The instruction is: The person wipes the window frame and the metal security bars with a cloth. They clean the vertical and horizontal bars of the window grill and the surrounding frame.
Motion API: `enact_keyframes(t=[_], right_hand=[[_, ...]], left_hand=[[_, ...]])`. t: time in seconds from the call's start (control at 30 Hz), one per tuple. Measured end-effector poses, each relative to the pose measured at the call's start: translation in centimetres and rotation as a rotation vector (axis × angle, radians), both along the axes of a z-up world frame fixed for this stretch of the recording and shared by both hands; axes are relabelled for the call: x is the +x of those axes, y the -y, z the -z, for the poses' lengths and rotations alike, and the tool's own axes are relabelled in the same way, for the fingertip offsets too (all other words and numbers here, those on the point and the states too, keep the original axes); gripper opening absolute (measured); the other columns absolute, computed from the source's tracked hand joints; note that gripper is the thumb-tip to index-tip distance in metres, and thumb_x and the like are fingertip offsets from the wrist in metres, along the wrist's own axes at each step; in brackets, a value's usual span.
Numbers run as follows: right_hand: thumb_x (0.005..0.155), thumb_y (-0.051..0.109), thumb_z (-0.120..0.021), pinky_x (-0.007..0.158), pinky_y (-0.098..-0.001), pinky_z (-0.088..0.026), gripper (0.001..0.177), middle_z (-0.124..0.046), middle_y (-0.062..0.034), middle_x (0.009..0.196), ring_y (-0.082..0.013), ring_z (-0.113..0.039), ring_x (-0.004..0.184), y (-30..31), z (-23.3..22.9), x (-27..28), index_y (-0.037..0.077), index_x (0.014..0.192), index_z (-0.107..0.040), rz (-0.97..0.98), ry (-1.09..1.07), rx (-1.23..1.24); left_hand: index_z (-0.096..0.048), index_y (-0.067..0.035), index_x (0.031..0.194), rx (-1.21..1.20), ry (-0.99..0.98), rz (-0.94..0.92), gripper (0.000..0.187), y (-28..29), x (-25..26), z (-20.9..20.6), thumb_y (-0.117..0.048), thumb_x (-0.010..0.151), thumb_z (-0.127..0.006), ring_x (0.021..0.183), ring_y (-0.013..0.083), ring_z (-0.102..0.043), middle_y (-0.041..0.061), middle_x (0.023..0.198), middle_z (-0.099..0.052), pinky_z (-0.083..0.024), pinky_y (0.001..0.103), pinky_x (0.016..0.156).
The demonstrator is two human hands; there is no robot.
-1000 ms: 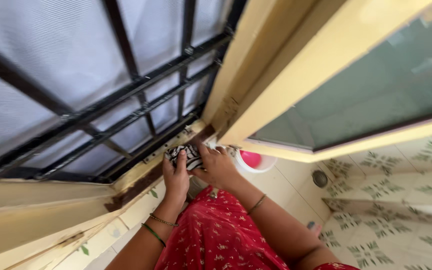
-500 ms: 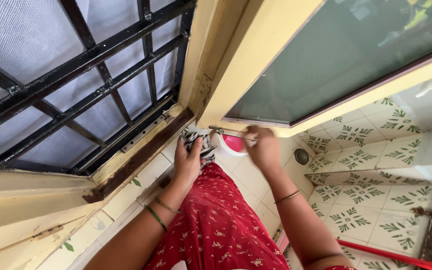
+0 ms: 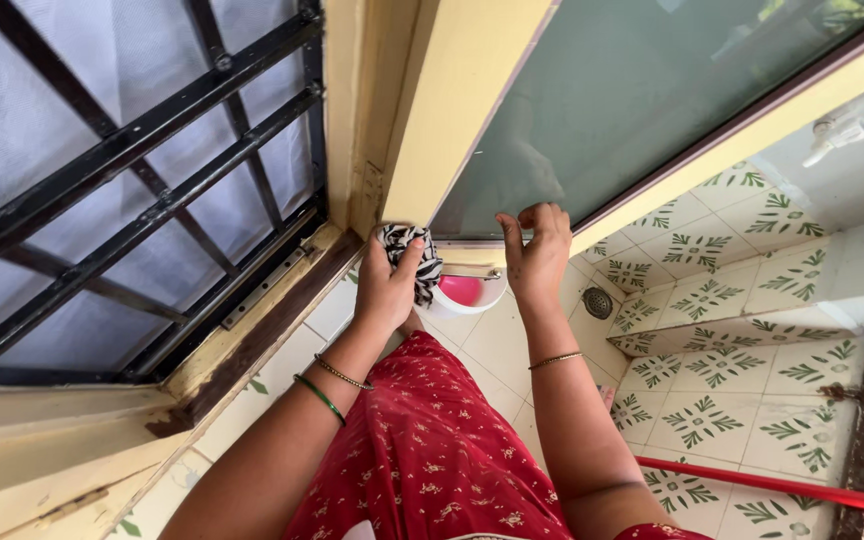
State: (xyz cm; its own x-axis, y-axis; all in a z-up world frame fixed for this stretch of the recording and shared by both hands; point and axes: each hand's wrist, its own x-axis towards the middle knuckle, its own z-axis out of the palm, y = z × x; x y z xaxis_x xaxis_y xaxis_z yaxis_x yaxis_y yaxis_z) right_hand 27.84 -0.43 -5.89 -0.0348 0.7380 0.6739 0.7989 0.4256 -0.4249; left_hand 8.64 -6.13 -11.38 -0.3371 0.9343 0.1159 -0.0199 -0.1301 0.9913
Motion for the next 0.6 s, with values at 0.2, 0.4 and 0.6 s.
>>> enact_keyframes(t=[0.2,0.4,0.6], right_hand=[[0.106,0.036,-0.060,0.079,-0.0358,-0.054,0.035,-0.073,-0.0182,0.096,-0.0241,-0.065,0.088,3.0,2.3,-3.5,0.002,0.111,-0.067,-0.185,-0.400,-0.750],[0.103,0.022,-0.060,0.089,-0.0391,-0.053,0.029,-0.066,-0.0116,0.118,-0.0231,-0.065,0.104,6.5,0.8,-11.6,0.007,0.127,-0.057,-0.889,-1.121,-1.075],[0.095,0.012,-0.072,0.112,-0.0384,-0.044,0.041,-0.056,-0.0159,0.135,-0.0251,-0.055,0.125,5.9,-10.7,-18.7,0.002,0.129,-0.052,-1.174,-0.882,-0.320]], left_hand=[[-0.058,-0.003,0.124,0.071,0.203,-0.005,0.032,3.7,-2.0,-2.9,-0.023,0.100,-0.066,0.103,0.0159,-0.064,0.007,0.112,-0.069,-0.053,0.033,0.092],[-0.056,-0.005,0.122,0.142,0.285,0.148,0.027,10.6,-5.8,-10.6,-0.014,0.097,-0.064,0.103,0.0163,-0.062,0.008,0.113,-0.065,-0.052,0.032,0.090],[-0.059,-0.011,0.117,0.270,-0.870,-0.286,0.041,16.3,-13.1,-21.8,-0.006,0.078,-0.070,0.116,0.0338,-0.060,0.015,0.126,-0.063,-0.044,0.044,0.101]])
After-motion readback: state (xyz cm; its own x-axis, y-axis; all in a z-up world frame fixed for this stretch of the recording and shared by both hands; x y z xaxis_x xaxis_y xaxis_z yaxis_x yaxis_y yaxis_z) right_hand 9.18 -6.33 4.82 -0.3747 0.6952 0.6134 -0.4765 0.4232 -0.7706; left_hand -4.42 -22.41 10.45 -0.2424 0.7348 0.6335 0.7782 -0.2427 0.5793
